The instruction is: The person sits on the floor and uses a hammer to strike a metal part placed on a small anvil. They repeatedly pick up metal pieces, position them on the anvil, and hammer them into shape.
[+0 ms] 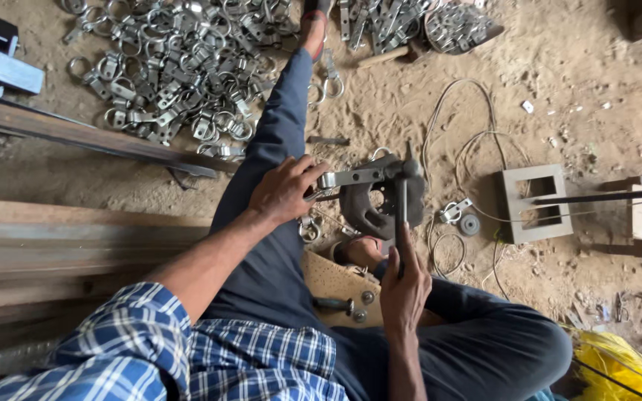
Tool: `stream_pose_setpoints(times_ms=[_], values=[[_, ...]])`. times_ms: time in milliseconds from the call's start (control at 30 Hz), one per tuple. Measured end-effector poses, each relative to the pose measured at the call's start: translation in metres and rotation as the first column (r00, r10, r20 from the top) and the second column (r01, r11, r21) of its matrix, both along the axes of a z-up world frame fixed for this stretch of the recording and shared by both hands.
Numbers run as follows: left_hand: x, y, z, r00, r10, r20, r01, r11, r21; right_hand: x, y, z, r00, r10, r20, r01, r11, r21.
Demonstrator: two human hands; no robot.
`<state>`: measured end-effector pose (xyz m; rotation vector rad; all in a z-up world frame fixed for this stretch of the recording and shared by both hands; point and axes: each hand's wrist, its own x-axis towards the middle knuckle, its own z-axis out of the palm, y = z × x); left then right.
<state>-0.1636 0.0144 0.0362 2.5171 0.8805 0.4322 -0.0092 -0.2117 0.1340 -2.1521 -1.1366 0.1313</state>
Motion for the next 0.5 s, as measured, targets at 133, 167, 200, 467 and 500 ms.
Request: stream_pose_setpoints(times_ms=[133, 167, 200, 467, 500], values=[[0.008, 0.004, -0.003, 0.999, -0.039, 0.030, 0.039, 0.999, 0.028, -0.002, -0.011, -0.006, 1.000, 0.000, -0.008, 0.000, 0.995, 0.104], [0.009, 0.002, -0.002, 0.999, -0.039, 0.031, 0.038, 0.999, 0.018, 0.002, -0.014, -0.005, 0.999, -0.032, 0.020, 0.030, 0.996, 0.079], [0.005, 0.004, 0.000, 0.999, -0.033, 0.021, 0.033, 0.999, 0.013, 0.002, -0.013, -0.006, 0.997, -0.059, 0.039, 0.057, 0.997, 0.060], [0.009, 0.003, 0.006, 0.998, -0.033, 0.054, 0.030, 0.998, 0.049, 0.011, 0.002, -0.010, 0.998, -0.064, 0.005, 0.063, 0.995, 0.083], [0.009, 0.004, 0.003, 0.998, -0.030, 0.049, 0.030, 0.999, 0.016, 0.011, 0.002, -0.009, 0.997, -0.072, -0.010, 0.072, 0.995, 0.065]])
